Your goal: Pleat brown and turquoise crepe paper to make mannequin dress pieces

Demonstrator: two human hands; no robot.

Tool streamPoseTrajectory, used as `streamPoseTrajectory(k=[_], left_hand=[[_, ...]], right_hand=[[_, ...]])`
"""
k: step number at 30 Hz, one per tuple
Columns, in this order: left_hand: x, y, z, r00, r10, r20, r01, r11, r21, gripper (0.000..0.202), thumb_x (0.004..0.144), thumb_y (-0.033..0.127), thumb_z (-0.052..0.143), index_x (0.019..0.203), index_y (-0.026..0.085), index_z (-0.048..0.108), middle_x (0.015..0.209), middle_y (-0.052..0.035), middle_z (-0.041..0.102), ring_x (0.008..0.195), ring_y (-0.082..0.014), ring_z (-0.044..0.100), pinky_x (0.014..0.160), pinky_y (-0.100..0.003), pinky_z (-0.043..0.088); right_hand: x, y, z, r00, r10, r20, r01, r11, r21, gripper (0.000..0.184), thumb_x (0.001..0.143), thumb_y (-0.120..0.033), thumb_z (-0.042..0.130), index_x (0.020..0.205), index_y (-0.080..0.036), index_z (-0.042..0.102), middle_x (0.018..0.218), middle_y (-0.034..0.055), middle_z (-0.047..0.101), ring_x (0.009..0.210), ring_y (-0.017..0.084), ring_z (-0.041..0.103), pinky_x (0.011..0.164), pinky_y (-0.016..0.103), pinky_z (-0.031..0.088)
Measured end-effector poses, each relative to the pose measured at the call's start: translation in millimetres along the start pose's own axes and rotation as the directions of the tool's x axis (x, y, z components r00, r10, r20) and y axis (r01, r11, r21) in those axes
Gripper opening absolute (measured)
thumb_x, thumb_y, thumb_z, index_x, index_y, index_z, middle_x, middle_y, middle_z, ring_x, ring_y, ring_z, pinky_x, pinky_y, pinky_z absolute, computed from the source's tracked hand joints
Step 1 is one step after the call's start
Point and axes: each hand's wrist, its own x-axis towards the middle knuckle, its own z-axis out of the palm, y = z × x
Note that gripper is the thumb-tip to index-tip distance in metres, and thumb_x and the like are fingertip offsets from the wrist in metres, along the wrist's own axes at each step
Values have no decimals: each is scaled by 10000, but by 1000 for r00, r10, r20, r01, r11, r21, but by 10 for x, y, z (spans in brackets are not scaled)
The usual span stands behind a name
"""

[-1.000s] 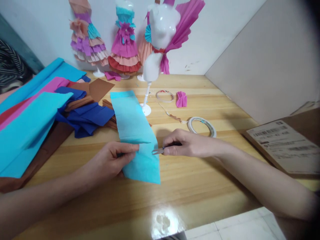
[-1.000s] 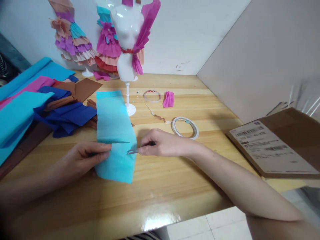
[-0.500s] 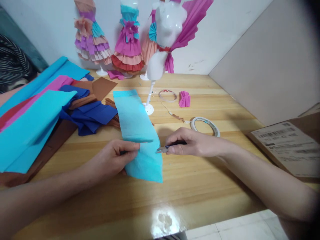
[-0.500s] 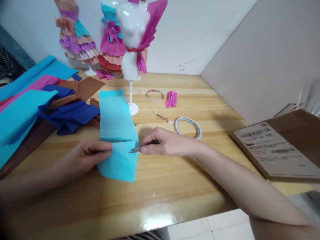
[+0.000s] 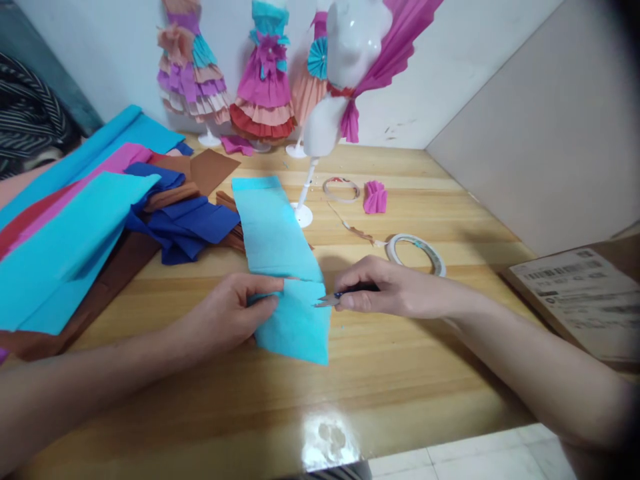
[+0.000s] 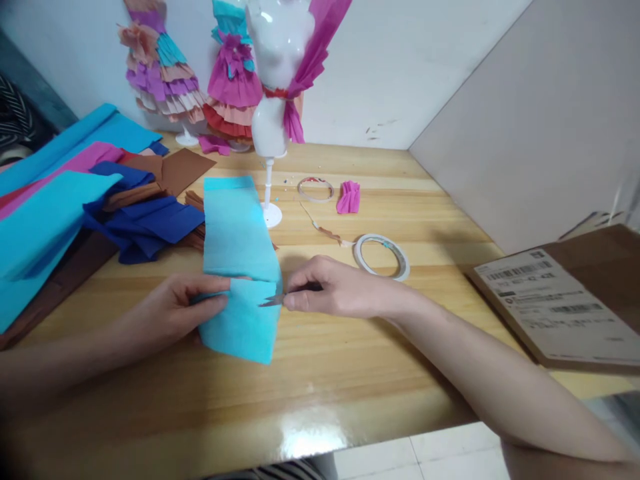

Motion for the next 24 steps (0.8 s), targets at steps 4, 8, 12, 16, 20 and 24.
streamPoseTrajectory(k=[4, 8, 12, 16, 20, 24], left_hand=[[0, -13, 8, 999, -27, -31, 28, 999, 20, 332, 827, 359, 484, 977, 147, 691, 601, 27, 502, 466, -81, 400, 398, -174, 350], [5, -30, 9, 999, 26, -19, -25, 999, 40, 320, 834, 334, 480, 974, 144, 695, 679, 8, 572, 490, -76, 410, 419, -172, 357], [13, -45, 3, 997, 74, 6, -74, 996, 51, 295, 851, 304, 464, 947, 149, 695, 633, 22, 542, 501, -76, 401, 434, -165, 342], [13, -45, -2, 995, 101, 0, -101, 993, 60, 260, 845, 287, 471, 868, 147, 688, 617, 23, 538, 522, -82, 415, 447, -165, 344], [2, -30, 1, 997, 78, -7, -77, 995, 59, 252, 824, 299, 488, 842, 134, 677, 592, 28, 511, 500, -81, 408, 436, -172, 339], [0, -38, 1, 998, 61, -3, -61, 997, 40, 270, 830, 304, 483, 898, 131, 679, 583, 40, 477, 485, -76, 395, 426, -171, 328]], right_hand=[[7, -14, 14, 1000, 14, 13, -15, 998, 53, 478, 862, -564, 510, 689, -128, 598, 578, -48, 323, 543, 83, 279, 477, 234, 229], [26, -23, 6, 999, 48, 18, -49, 995, 86, 490, 836, -581, 532, 691, -120, 609, 572, -45, 348, 548, 88, 300, 490, 240, 247], [35, -33, -9, 998, 60, 32, -63, 994, 91, 468, 832, -558, 547, 694, -116, 617, 567, -47, 359, 541, 86, 301, 488, 242, 243], [45, -21, -3, 997, 78, 24, -80, 991, 109, 475, 815, -570, 564, 714, -112, 641, 562, -45, 380, 542, 88, 312, 495, 244, 252], [56, 2, 13, 996, 84, 17, -85, 988, 130, 491, 808, -579, 568, 730, -103, 660, 558, -41, 389, 545, 91, 316, 502, 250, 253], [61, -4, 23, 996, 89, 15, -90, 986, 143, 493, 799, -588, 573, 705, -111, 650, 562, -39, 396, 552, 93, 320, 510, 253, 257]])
